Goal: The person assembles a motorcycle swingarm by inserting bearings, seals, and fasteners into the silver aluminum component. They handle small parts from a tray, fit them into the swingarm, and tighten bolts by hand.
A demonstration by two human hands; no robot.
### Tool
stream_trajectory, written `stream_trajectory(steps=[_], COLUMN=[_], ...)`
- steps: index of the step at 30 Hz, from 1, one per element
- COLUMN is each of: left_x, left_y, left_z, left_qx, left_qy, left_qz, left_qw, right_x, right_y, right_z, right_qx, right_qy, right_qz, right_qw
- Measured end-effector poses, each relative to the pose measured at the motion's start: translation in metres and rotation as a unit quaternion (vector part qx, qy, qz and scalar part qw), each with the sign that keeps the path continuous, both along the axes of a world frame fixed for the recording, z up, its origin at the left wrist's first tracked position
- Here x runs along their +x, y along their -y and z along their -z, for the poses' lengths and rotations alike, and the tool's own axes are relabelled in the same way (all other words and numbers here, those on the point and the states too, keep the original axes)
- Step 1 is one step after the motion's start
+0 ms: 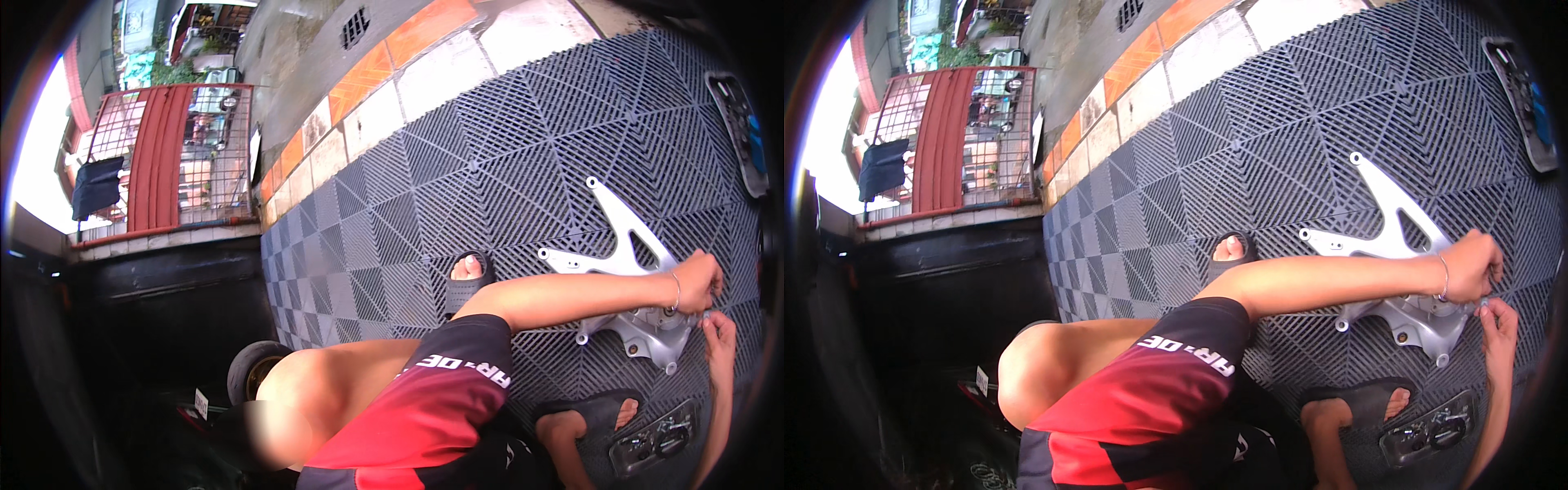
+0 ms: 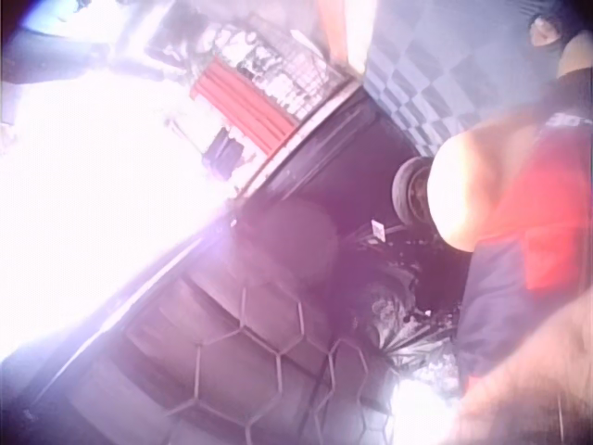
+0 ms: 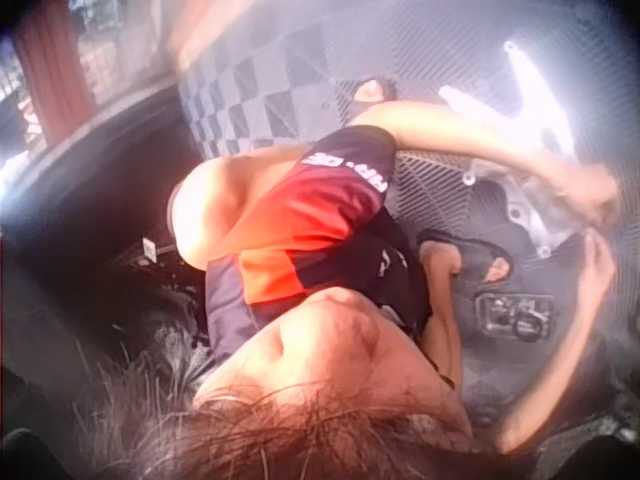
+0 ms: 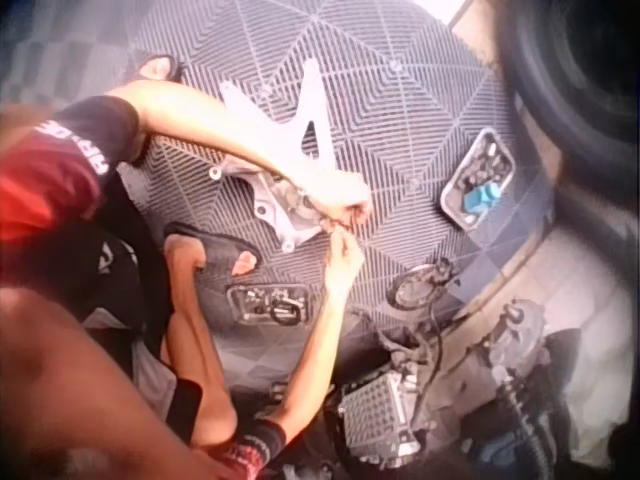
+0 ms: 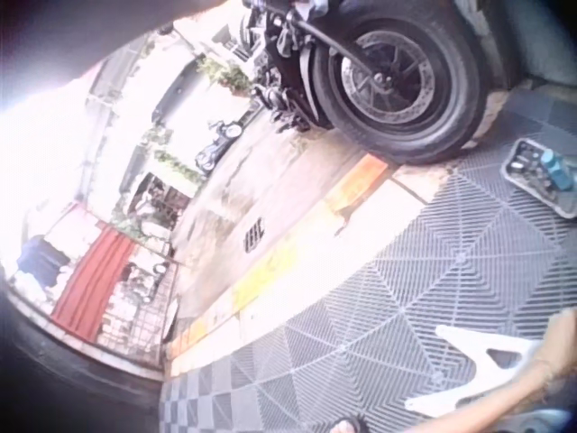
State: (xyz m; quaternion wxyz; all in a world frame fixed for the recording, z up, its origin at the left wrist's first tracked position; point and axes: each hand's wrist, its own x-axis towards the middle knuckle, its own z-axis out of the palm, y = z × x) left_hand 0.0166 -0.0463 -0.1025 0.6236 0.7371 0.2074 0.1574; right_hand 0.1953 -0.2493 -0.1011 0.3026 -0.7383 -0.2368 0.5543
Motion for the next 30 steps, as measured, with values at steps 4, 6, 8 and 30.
stream_trajectory(steps=[4, 6, 8, 30], left_x=[0.011, -0.01, -0.007, 0.016], left_y=[-0.029, -0.053, -0.064, -0.039], left_z=[-0.028, -0.033, -0.038, -0.023], left_qx=[0.009, -0.003, 0.009, 0.138], left_qy=[-0.056, -0.116, -0.118, -0.228], left_qz=[0.172, 0.224, 0.267, 0.3], left_qw=[0.983, 0.968, 0.956, 0.916], right_x=[-0.021, -0.035, -0.041, -0.063], right_y=[-0.002, -0.039, -0.033, -0.057], right_z=[-0.041, -0.051, -0.035, -0.034], right_qx=[0.034, 0.019, 0.15, -0.142], right_qy=[0.085, 0.005, 0.083, 0.271], right_qz=[-0.004, -0.125, -0.107, -0.189], right_qw=[0.996, 0.992, 0.979, 0.933])
